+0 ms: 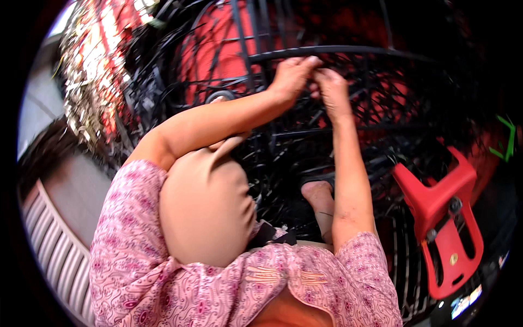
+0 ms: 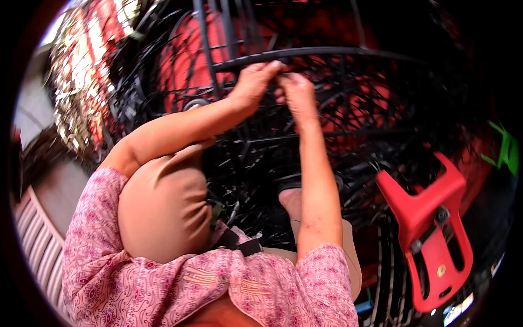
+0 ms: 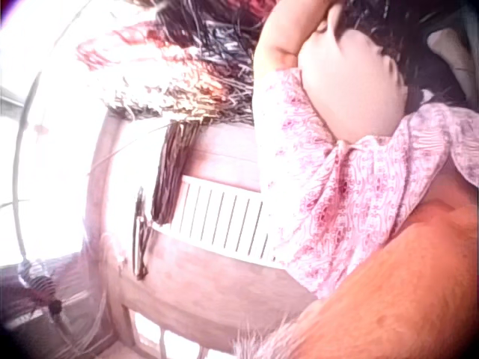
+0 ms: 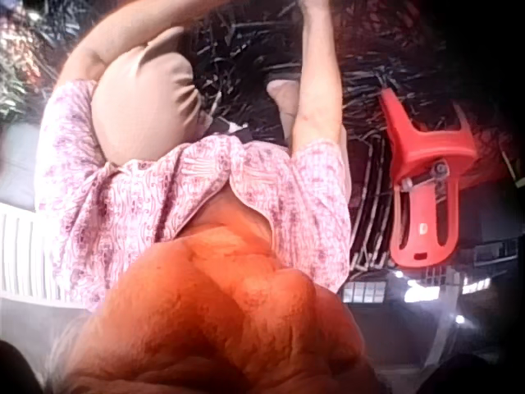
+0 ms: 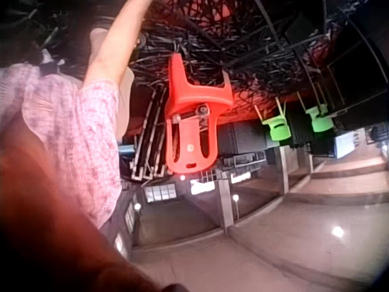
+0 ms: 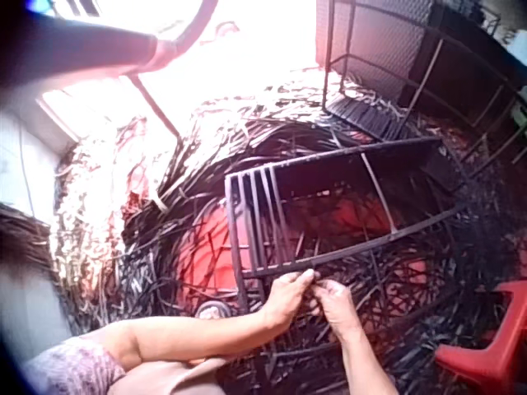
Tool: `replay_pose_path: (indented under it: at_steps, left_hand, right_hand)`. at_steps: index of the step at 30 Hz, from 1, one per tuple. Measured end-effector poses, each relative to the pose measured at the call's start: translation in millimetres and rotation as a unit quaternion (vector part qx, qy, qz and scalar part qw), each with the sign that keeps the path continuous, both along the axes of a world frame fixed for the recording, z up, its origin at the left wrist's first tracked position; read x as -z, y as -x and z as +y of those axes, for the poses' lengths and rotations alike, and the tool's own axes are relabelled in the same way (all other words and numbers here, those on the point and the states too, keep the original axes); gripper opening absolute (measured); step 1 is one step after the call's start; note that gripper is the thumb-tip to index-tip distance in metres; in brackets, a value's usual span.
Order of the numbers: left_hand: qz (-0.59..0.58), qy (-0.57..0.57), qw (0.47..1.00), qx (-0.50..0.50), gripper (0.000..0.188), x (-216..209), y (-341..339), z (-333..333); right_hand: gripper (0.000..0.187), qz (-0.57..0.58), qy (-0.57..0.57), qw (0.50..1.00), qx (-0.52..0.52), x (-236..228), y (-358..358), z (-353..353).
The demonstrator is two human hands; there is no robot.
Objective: The person sits on the floor and weaves black plastic strips into a circular basket frame. They use a staple gun to secure the strips and pliers to trim excess material. The person repeatedly threads strips through the frame and staples them in place.
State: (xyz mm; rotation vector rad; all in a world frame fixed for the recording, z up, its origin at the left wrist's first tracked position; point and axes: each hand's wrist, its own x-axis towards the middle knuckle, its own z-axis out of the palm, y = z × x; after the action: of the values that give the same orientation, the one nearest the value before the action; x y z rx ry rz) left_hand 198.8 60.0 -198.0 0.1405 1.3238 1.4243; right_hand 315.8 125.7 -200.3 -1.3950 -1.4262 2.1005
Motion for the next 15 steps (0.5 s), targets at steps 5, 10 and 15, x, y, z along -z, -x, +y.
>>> replay_pose_path:
  at_steps: [5, 10, 15]
  left_hand:
    - [0.045, 0.012, 0.999, -0.016, 0.023, 5.8, -0.5, -0.8]
    - [0.016, -0.007, 1.0, -0.015, 0.022, 9.0, -1.6, 2.8]
    - [0.026, 0.009, 1.0, 0.006, 0.023, 4.7, 0.0, 2.6]
  right_hand:
    - [0.031, -0.074, -0.113, 0.988, -0.071, -46.6, -59.5, 37.4]
    - [0.041, -0.28, -0.384, 0.872, 0.113, -135.7, -209.3, 115.8]
    - [0.051, -0.538, -0.523, 0.609, 0.256, -202.2, -406.6, 119.9]
